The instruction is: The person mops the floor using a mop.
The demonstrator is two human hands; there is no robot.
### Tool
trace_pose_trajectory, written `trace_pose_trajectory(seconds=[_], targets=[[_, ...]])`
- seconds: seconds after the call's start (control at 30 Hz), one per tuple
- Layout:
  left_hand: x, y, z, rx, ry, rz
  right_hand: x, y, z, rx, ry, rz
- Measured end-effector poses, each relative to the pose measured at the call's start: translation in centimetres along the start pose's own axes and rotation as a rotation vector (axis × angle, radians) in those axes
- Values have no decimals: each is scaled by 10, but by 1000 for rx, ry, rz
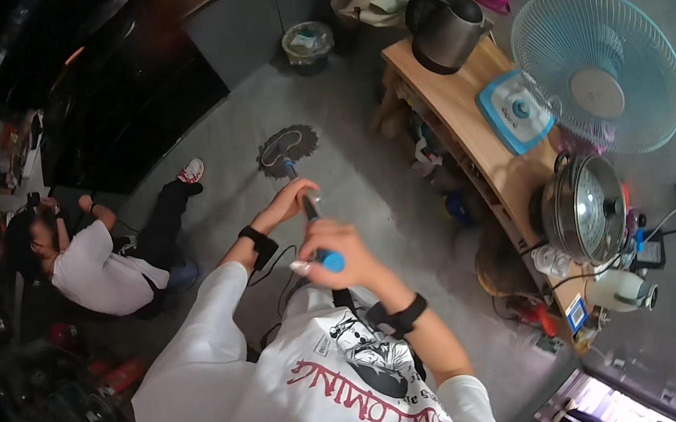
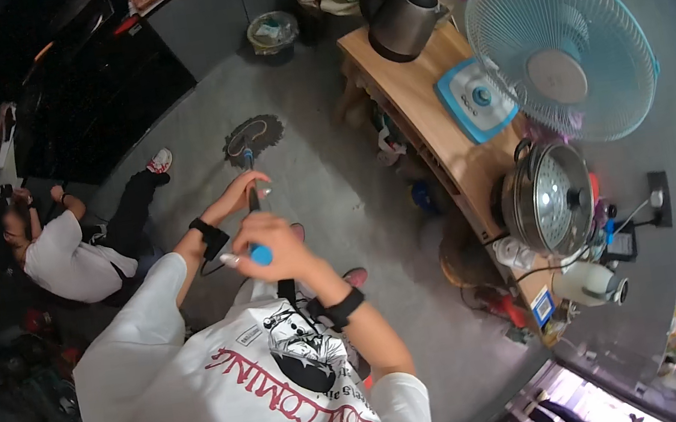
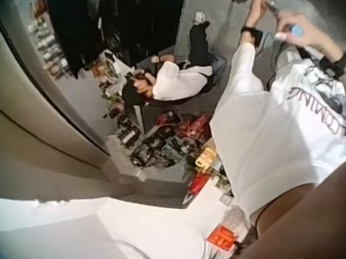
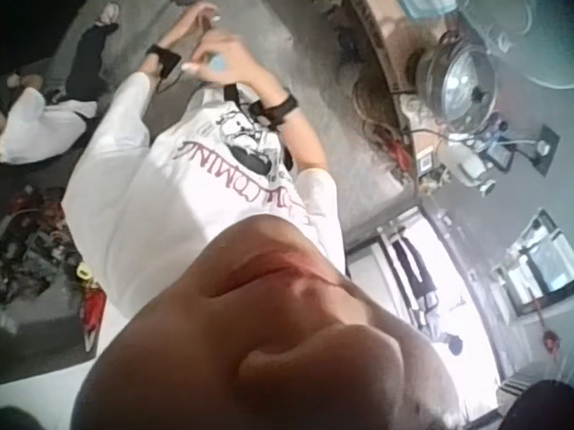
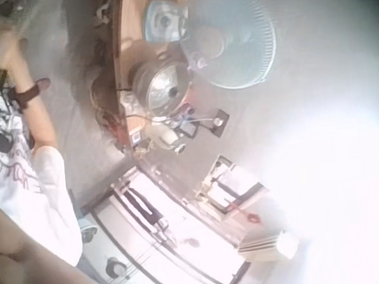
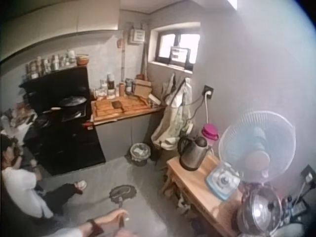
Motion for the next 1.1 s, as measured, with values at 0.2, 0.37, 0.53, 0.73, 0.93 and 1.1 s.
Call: trace_pose_trajectory(seconds=[0.2,0.37,0.53,0.73,0.93,1.1], targets=[[40,-21,-24,-687,-562,-356,32,-22,13,0,-22,73],[-12,-102,19,-905,-428,-85,111,53,29,57,-75,-38],[-29,-246,73,-955,-222,397,223,127,83,54,-125,-325],[-5,-440,85,-855,-355,752,385,197,174,130,-21,-914],[39,-601,136,-1114,-445,1059,589,198,254,364,325,-2117],[54,-630,167,-1257,-330,999,631,177,269,679,270,-2478]])
Point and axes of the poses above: each hand's wrist, its own x-axis away from the middle knuckle, its own y-axis out of the back of the hand, z = x × y, the point moved 9 cm from there along -x, towards the middle knuckle, and after that the axes turned 5 degrees about -x, right-handed, at the moved point
